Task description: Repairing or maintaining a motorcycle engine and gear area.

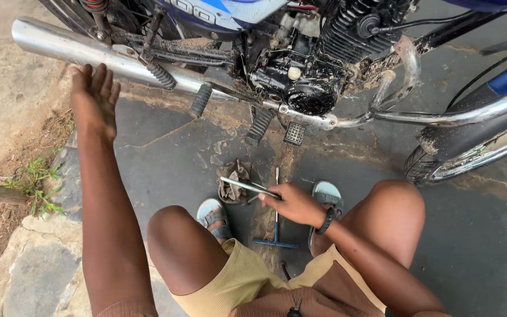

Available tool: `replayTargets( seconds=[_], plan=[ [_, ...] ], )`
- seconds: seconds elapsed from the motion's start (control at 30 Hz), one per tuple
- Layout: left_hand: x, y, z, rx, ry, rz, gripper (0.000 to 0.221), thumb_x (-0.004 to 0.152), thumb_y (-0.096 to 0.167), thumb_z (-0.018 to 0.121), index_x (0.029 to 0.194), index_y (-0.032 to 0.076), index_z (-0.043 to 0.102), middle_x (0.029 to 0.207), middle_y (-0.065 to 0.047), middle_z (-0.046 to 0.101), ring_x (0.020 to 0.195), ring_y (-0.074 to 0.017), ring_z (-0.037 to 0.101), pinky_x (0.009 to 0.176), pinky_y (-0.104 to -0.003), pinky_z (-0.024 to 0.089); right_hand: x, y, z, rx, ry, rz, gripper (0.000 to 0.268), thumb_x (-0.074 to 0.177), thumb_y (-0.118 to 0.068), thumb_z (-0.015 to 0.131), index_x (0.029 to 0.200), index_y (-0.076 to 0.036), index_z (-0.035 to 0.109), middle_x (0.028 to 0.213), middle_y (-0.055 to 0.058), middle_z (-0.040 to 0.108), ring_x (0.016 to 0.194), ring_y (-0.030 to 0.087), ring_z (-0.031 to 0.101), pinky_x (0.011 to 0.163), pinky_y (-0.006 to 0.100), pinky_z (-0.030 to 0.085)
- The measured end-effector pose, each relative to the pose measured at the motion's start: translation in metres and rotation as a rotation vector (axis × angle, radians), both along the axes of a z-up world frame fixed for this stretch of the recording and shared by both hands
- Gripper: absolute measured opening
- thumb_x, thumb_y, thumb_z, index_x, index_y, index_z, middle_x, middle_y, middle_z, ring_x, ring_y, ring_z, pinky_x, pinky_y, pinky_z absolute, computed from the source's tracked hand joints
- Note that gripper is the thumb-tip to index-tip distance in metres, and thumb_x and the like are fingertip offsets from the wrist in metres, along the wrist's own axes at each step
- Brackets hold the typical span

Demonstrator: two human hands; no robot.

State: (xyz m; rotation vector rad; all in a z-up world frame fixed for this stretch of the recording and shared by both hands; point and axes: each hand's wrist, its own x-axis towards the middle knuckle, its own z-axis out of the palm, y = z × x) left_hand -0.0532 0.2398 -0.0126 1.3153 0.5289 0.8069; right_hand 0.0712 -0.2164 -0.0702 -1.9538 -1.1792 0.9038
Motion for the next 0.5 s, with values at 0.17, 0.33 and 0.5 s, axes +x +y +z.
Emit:
replayTargets(
  seconds=[0.17, 0.33, 0.5],
  plan=[
    [0.004, 0.11, -0.039, -0.057, 0.007, 0.221, 0.081, 0.11, 0.057, 0.024, 0.165, -0.001, 0.012, 0.172, -0.024, 0.023, 0.159, -0.0329, 0.031, 0.128, -0.041, 0.03, 0.0, 0.0, 0.017, -0.073, -0.108, -0.056, 0.038, 0.096, -0.041, 0.064, 0.089, -0.005, 0.076, 0.057, 0.012, 0.06, 0.048, 0.024, 0.056, 0.051, 0.042, 0.042],
    [-0.036, 0.112, -0.018, 0.156, -0.032, 0.239, 0.058, 0.113, 0.043, 0.034, 0.154, 0.002, 0.032, 0.157, -0.018, 0.035, 0.143, -0.0261, 0.039, 0.116, -0.037, 0.034, 0.006, 0.003, 0.013, -0.183, -0.186, -0.114, 0.042, 0.097, -0.042, 0.064, 0.086, -0.003, 0.072, 0.06, 0.02, 0.059, 0.053, 0.036, 0.058, 0.057, 0.048, 0.044],
    [-0.005, -0.09, 0.081, 0.413, -0.015, 0.139, 0.028, 0.113, 0.025, 0.049, 0.13, 0.004, 0.057, 0.126, -0.011, 0.058, 0.113, -0.0187, 0.057, 0.095, -0.032, 0.048, 0.018, 0.015, -0.058, -0.236, -0.313, -0.064, 0.041, 0.096, -0.041, 0.065, 0.083, -0.003, 0.074, 0.07, 0.022, 0.068, 0.073, 0.042, 0.069, 0.073, 0.053, 0.052]
  ],
)
